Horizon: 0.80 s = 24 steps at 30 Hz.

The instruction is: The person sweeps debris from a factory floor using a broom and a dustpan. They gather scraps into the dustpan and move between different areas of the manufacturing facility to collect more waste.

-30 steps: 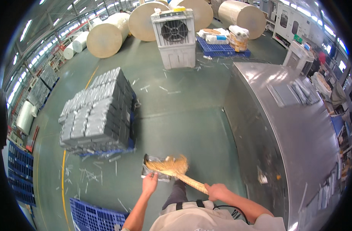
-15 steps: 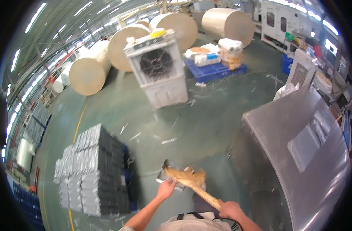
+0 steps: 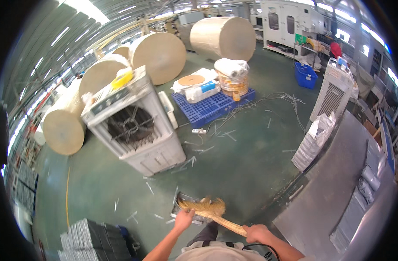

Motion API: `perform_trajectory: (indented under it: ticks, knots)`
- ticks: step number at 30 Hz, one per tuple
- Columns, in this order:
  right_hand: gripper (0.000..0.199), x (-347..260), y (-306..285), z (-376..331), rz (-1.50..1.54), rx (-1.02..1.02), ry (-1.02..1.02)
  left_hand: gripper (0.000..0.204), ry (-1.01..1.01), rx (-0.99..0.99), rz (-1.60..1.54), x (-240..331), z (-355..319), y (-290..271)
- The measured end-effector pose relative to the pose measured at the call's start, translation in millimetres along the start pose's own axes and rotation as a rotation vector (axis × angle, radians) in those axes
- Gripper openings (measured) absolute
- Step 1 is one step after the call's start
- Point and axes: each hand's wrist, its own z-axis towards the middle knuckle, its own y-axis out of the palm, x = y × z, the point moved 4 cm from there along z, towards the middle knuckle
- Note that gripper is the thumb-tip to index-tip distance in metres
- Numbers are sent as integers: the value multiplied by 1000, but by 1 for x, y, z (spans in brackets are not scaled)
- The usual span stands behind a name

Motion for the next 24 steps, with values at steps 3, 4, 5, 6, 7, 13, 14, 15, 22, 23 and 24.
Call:
perform_trajectory:
  ticks: [3, 4, 5, 6, 7, 13, 14, 15, 22, 23, 24]
  knots:
    - [47, 19, -73, 48, 116, 28, 22, 49, 23, -85, 68, 45, 119, 4]
    - [48, 28, -84, 66, 118, 51, -5, 50, 32, -155, 81, 61, 147, 6]
    - [49, 42, -98, 80, 166, 50, 28, 51, 52, -227, 90, 83, 179, 9]
    - [50, 63, -118, 82, 233, 69, 87, 52, 106, -311, 103, 119, 216, 22]
    - [51, 75, -147, 84, 255, 65, 128, 51, 115, -379, 103, 150, 249, 31]
    - [66, 192, -287, 165, 425, 163, 350, 48, 297, -422, 192, 318, 450, 94]
    - [67, 224, -304, 195, 422, 167, 369, 47, 343, -417, 227, 349, 482, 112]
    - [70, 228, -316, 199, 510, 153, 369, 44, 355, -452, 225, 371, 496, 111]
    - [70, 355, -574, 279, 412, 171, 354, 34, 234, -348, -236, 529, 703, 96]
    - [70, 376, -586, 286, 456, 151, 393, 34, 250, -384, -208, 556, 725, 115]
    - [70, 397, -603, 299, 488, 134, 415, 34, 260, -399, -184, 578, 752, 131]
